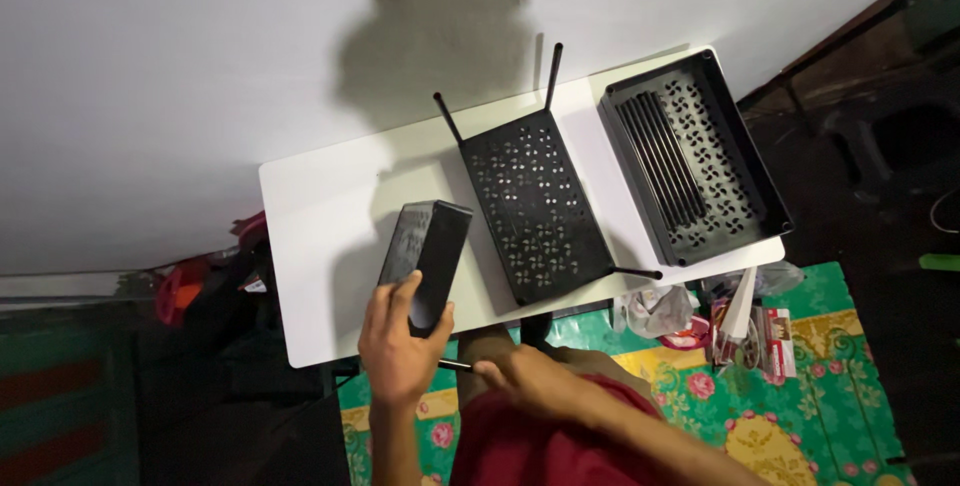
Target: The person assembles a black perforated plastic frame by hand, inserting and adjusting side panels and a base tray on a white table. The person repeatedly aligns and presses the components together, then separates and repositions them to fit the pieces.
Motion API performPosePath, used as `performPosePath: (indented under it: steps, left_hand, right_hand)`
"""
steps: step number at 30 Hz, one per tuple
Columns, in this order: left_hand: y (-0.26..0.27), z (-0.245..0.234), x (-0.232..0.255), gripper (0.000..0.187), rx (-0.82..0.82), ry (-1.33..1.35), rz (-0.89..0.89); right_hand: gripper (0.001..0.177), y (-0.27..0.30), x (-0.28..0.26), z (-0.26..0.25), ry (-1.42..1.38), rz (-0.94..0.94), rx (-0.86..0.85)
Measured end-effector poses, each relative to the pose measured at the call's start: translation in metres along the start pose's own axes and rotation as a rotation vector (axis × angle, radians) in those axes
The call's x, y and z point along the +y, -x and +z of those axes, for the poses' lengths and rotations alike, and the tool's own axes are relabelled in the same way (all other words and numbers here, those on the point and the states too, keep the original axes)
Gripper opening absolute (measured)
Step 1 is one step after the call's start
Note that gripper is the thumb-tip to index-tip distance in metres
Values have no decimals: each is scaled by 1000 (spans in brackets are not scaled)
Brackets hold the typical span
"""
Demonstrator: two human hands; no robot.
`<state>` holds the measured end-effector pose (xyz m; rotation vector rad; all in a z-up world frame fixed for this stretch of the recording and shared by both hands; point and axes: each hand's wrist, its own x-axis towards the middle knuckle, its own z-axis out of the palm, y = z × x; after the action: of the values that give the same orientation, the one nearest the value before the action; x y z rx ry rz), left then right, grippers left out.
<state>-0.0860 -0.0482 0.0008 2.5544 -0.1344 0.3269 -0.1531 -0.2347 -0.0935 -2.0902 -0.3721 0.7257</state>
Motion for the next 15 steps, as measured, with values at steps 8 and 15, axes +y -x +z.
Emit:
performPosePath:
  steps: [8, 15]
  left_hand:
    - [2, -1, 0, 56, 30, 16, 5]
    - [5, 3, 4, 55, 8, 17, 5]
  right_hand:
    - [44, -3, 0, -8, -425, -96, -37]
    - [49, -15, 4, -15, -289, -46, -317]
